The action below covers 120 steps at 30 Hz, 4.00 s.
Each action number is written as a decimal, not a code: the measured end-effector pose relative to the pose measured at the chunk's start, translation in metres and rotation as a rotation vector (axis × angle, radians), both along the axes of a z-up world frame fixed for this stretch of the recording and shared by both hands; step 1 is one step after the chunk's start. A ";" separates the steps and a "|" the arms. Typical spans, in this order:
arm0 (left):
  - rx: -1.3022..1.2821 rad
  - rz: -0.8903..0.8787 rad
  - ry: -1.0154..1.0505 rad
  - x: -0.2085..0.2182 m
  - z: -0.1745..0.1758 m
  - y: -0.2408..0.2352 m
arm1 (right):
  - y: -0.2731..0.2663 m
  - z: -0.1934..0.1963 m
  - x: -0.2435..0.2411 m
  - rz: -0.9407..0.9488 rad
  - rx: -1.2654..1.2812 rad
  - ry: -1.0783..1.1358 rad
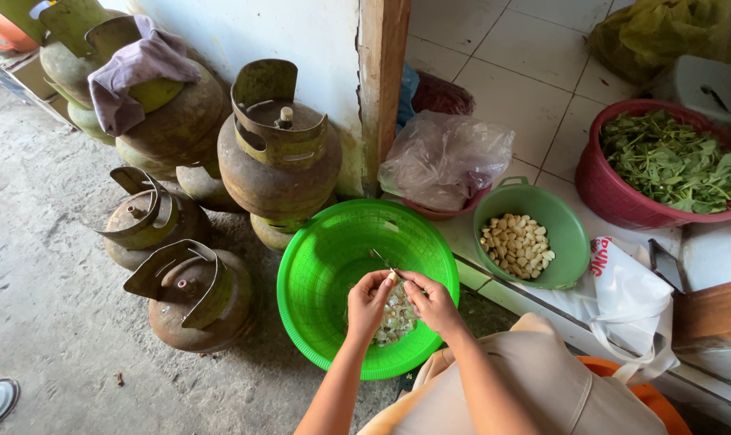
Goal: The person is peeling garlic cloves using a small knife. They hold each clove in one hand and use the knife to remove the skin, dropping the peeled cloves into a green colander.
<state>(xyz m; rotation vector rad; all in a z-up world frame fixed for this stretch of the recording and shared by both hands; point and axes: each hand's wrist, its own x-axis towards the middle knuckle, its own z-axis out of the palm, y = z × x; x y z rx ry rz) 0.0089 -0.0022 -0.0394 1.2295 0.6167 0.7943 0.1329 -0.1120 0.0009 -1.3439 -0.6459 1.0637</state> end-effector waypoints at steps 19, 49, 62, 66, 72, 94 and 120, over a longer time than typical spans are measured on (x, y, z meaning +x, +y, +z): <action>-0.132 0.003 -0.097 0.003 0.020 -0.007 | 0.002 -0.007 0.004 -0.183 -0.033 -0.178; -0.315 -0.175 0.134 -0.014 -0.020 0.006 | 0.010 -0.019 0.001 -0.067 0.042 -0.090; -0.621 -0.241 -0.061 0.003 -0.011 -0.009 | -0.022 0.021 0.068 -1.071 0.178 0.110; -0.700 -0.187 -0.107 0.001 -0.017 -0.006 | -0.026 0.028 0.078 -1.066 0.234 0.052; -0.661 -0.110 -0.217 0.004 -0.028 0.001 | -0.003 0.014 0.022 -0.322 0.155 -0.348; -0.461 0.043 -0.253 -0.005 -0.011 0.003 | 0.004 0.012 -0.030 -0.075 0.092 -0.544; 0.399 0.048 0.370 -0.002 0.025 -0.002 | 0.007 -0.017 -0.018 -0.004 0.124 -0.066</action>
